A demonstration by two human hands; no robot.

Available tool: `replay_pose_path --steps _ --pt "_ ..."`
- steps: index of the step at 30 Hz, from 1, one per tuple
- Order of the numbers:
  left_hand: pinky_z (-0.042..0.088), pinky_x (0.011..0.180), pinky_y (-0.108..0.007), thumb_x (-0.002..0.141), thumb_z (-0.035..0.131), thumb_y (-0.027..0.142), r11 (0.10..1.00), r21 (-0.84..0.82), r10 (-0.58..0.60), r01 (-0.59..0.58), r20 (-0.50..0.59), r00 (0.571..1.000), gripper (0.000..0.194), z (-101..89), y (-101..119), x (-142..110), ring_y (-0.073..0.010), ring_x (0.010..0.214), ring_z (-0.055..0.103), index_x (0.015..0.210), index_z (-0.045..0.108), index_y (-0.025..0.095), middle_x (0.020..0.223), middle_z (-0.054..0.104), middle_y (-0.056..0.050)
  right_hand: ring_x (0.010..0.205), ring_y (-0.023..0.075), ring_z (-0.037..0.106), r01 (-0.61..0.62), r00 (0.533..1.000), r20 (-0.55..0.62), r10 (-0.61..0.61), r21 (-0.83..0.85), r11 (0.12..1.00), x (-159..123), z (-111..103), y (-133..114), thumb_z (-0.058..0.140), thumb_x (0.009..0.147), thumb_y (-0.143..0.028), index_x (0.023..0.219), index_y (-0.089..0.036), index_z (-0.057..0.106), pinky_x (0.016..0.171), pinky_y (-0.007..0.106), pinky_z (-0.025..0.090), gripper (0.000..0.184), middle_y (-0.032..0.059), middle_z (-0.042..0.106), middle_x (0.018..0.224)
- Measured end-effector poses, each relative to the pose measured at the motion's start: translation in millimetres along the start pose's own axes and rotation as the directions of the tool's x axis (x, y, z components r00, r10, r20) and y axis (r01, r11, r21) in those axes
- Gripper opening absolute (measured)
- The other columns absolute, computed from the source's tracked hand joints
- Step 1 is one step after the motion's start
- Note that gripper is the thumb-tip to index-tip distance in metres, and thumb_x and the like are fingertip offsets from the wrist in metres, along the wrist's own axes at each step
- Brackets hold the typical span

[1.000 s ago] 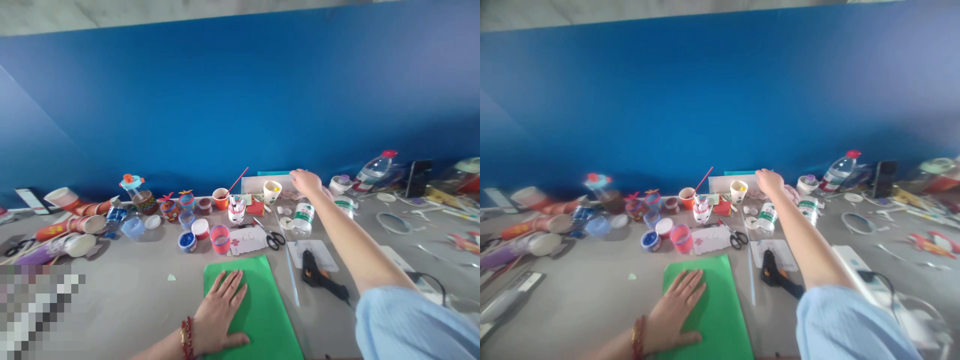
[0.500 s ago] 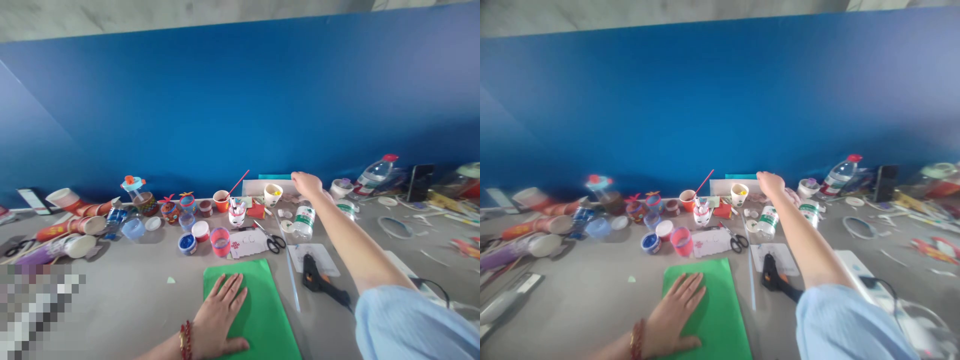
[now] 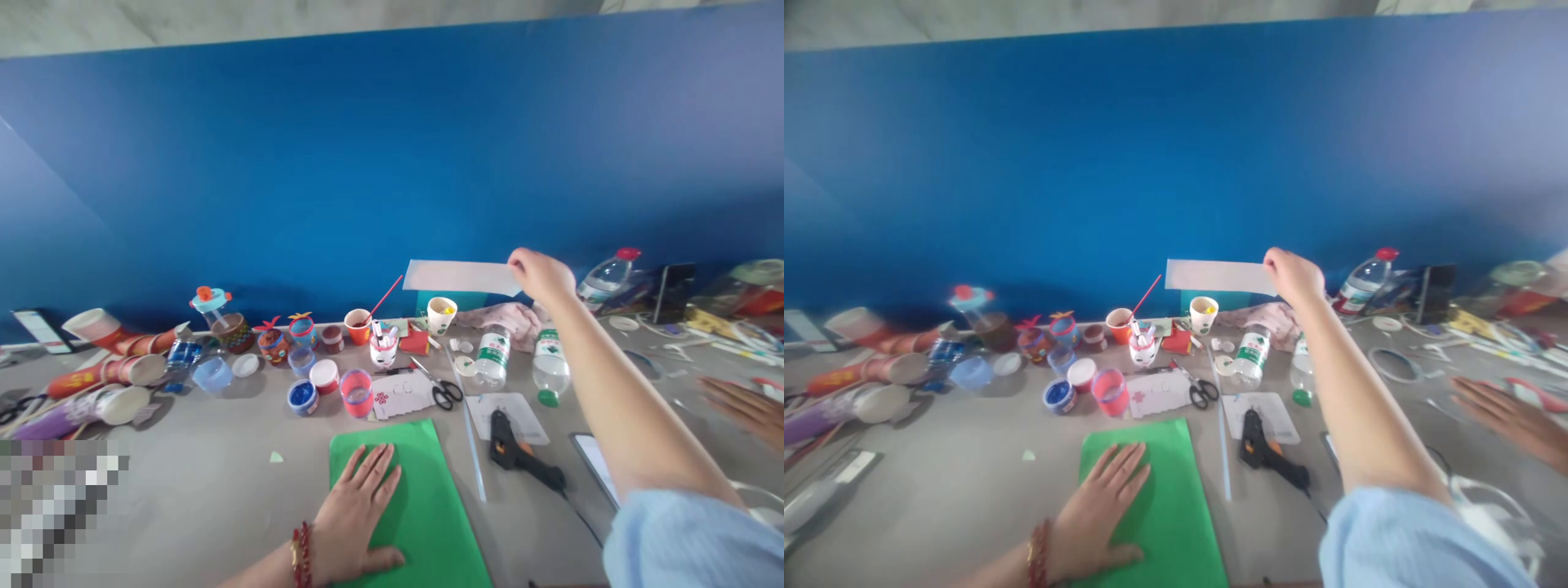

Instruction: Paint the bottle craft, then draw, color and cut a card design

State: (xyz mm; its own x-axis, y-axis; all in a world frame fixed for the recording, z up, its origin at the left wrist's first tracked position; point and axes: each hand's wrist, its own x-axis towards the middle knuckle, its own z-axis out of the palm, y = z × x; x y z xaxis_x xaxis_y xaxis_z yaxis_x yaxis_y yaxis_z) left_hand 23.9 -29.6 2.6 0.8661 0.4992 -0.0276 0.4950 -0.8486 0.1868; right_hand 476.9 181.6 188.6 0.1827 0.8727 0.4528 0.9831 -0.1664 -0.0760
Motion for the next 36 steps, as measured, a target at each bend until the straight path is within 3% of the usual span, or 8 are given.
replay_pose_path --steps 6,9,16,22,25,28,32,36 --pt "0.012 0.121 -0.057 0.085 0.045 0.075 0.998 -0.067 -0.015 0.017 0.031 0.999 0.096 0.5 -1 2 -0.0363 0.15 0.016 0.157 0.013 0.02 0.163 0.01 -0.016 0.08 0.0243 0.062 -0.113 0.964 -0.231 0.133 0.1 0.989 -36 -52 7 0.048 0.093 -0.035 0.101 -0.022 0.064 0.062 0.033 0.037 0.022 0.0119 0.072 0.091" --pt "0.015 0.119 -0.061 0.086 0.05 0.07 0.991 -0.129 -0.042 0.042 0.003 0.999 0.089 0.1 -2 2 -0.0357 0.149 0.021 0.155 0.022 0.021 0.162 0.018 -0.016 0.066 0.0229 0.064 -0.126 0.917 -0.312 0.25 0.368 0.921 -68 -73 -2 0.052 0.091 -0.046 0.097 -0.023 0.063 0.064 0.036 0.046 0.026 0.0081 0.067 0.072" --pt "0.042 0.11 -0.047 0.095 0.056 0.04 0.829 -0.556 -0.137 -0.054 -0.297 0.945 0.056 -42.9 0 -6 -0.0295 0.136 0.046 0.146 0.038 0.028 0.15 0.045 -0.013 0.039 0.0111 0.049 -0.025 0.991 -0.024 0.135 0.937 0.348 -157 -82 -64 0.074 0.08 -0.041 0.083 -0.023 0.058 0.045 0.024 0.041 0.024 -0.0054 0.053 0.048" --pt "0.057 0.075 -0.032 0.09 0.064 0.042 0.504 -0.825 -0.286 -0.258 -0.441 0.851 0.054 -89.6 1 -5 -0.0192 0.082 0.068 0.138 0.047 0.021 0.11 0.069 -0.013 0.033 0.0086 0.046 -0.153 0.963 0.221 -0.154 0.92 0.361 -217 -67 -122 0.065 0.088 -0.039 0.088 -0.02 0.058 0.037 0.021 0.037 0.021 -0.007 0.052 0.048" --pt "0.054 0.06 -0.025 0.088 0.064 0.046 0.489 -0.867 -0.45 -0.096 -0.345 0.824 0.031 -91.1 6 -3 -0.0158 0.062 0.064 0.09 0.069 0.015 0.07 0.069 -0.006 0.04 0.0078 0.048 -0.174 0.919 0.298 -0.259 0.895 0.411 -225 -57 -140 0.065 0.087 -0.038 0.085 -0.019 0.062 0.039 0.021 0.035 0.019 -0.0022 0.06 0.062" --pt "0.048 0.044 -0.023 0.086 0.06 0.058 0.347 -0.936 -0.623 0.063 -0.179 0.761 0.05 -90.7 17 -2 -0.0135 0.044 0.056 0.063 0.066 0.014 0.053 0.062 -0.004 0.05 0.0091 0.05 -0.13 0.903 0.298 -0.311 0.876 0.465 -223 -48 -145 0.064 0.088 -0.038 0.083 -0.019 0.065 0.046 0.022 0.037 0.019 0.0006 0.065 0.071" --pt "0.052 0.052 -0.026 0.088 0.053 0.062 0.247 -0.964 -0.709 0.097 -0.112 0.696 0.063 -93.7 27 -3 -0.0157 0.045 0.059 0.046 0.063 0.016 0.047 0.061 -0.006 0.06 0.0122 0.054 -0.094 0.924 0.262 -0.28 0.863 0.496 -223 -38 -139 0.064 0.088 -0.042 0.089 -0.02 0.068 0.055 0.024 0.042 0.023 0.0027 0.067 0.076" --pt "0.054 0.081 -0.03 0.092 0.049 0.058 0.258 -0.964 -0.8 0.061 -0.178 0.573 0.062 -87.5 33 -6 -0.0197 0.062 0.067 0.049 0.069 0.018 0.055 0.069 -0.007 0.069 0.0154 0.058 -0.268 0.912 0.339 -0.229 0.919 0.29 -237 -24 -144 0.068 0.084 -0.047 0.098 -0.019 0.063 0.056 0.024 0.044 0.032 0.0045 0.065 0.083"
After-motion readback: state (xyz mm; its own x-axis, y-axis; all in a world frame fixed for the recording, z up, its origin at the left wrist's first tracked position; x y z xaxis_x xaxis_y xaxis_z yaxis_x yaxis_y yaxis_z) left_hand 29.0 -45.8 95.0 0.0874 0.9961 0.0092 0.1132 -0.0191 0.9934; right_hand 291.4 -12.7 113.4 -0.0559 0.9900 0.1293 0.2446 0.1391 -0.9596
